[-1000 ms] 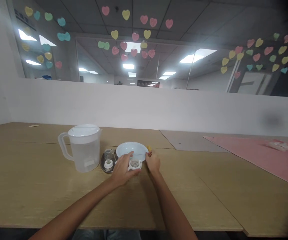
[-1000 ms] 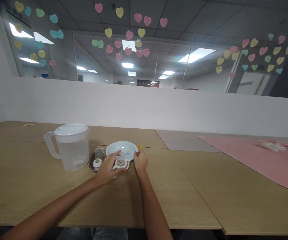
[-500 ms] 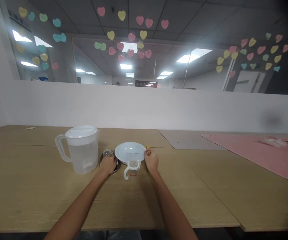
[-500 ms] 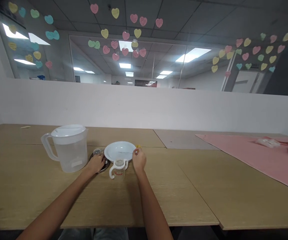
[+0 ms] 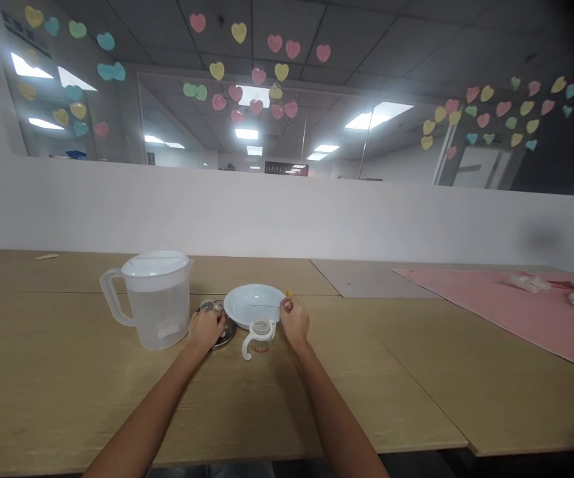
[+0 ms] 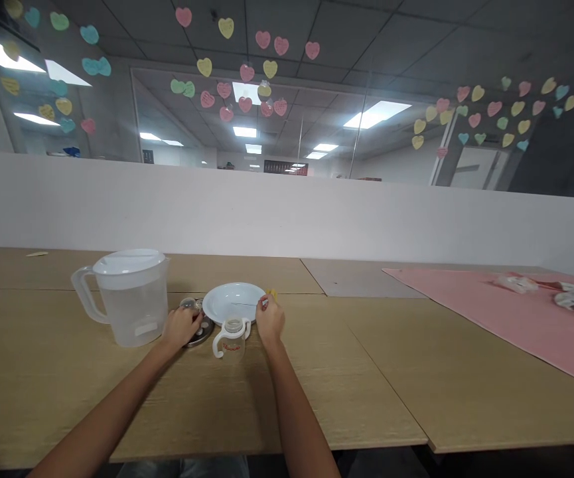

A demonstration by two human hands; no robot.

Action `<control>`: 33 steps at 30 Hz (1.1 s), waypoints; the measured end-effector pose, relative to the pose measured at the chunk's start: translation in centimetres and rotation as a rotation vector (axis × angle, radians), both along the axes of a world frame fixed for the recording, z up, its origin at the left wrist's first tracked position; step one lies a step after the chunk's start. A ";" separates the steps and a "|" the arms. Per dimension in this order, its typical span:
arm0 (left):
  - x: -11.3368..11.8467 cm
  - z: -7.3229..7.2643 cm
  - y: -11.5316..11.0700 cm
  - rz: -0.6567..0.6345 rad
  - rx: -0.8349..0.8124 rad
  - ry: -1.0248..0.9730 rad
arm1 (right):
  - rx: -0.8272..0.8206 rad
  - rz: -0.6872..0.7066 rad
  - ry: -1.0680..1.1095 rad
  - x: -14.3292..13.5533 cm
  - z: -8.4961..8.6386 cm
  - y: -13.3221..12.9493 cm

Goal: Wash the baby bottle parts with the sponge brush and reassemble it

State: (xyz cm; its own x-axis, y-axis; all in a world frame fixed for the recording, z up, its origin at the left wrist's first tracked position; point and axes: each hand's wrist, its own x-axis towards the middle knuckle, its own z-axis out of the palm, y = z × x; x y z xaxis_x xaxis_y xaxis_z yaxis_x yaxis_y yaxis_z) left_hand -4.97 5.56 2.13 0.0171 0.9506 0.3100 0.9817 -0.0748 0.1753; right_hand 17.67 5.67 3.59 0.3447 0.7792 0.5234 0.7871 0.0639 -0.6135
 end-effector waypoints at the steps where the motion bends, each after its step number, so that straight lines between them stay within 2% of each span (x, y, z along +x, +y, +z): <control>1: -0.1 0.1 0.0 0.004 0.006 -0.036 | 0.004 0.002 0.003 0.0 0.0 0.0; 10: -0.8 0.0 0.1 0.021 0.088 -0.362 | 0.044 0.008 0.012 0.0 0.1 0.0; 19: -1.2 0.1 0.3 0.032 0.325 -0.459 | 0.103 0.057 0.078 0.0 0.1 0.0; 23: -1.2 0.5 0.0 -0.011 0.474 -0.514 | 0.159 0.111 0.154 -0.1 0.0 0.2; 27: -0.5 1.0 -0.4 -0.114 0.575 -0.593 | 0.200 0.203 0.218 -0.3 0.0 0.4; 33: 1.5 1.0 -0.1 -0.253 0.585 -0.777 | 0.190 0.288 0.267 -0.4 0.0 0.5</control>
State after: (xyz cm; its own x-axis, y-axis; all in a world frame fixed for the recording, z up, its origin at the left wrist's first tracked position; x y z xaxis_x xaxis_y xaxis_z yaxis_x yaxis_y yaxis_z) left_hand -3.49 5.43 3.12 -0.2076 0.6419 0.7381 0.5540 -0.5447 0.6296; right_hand 17.24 6.13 3.56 0.2696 0.7620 0.5887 0.5361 0.3891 -0.7491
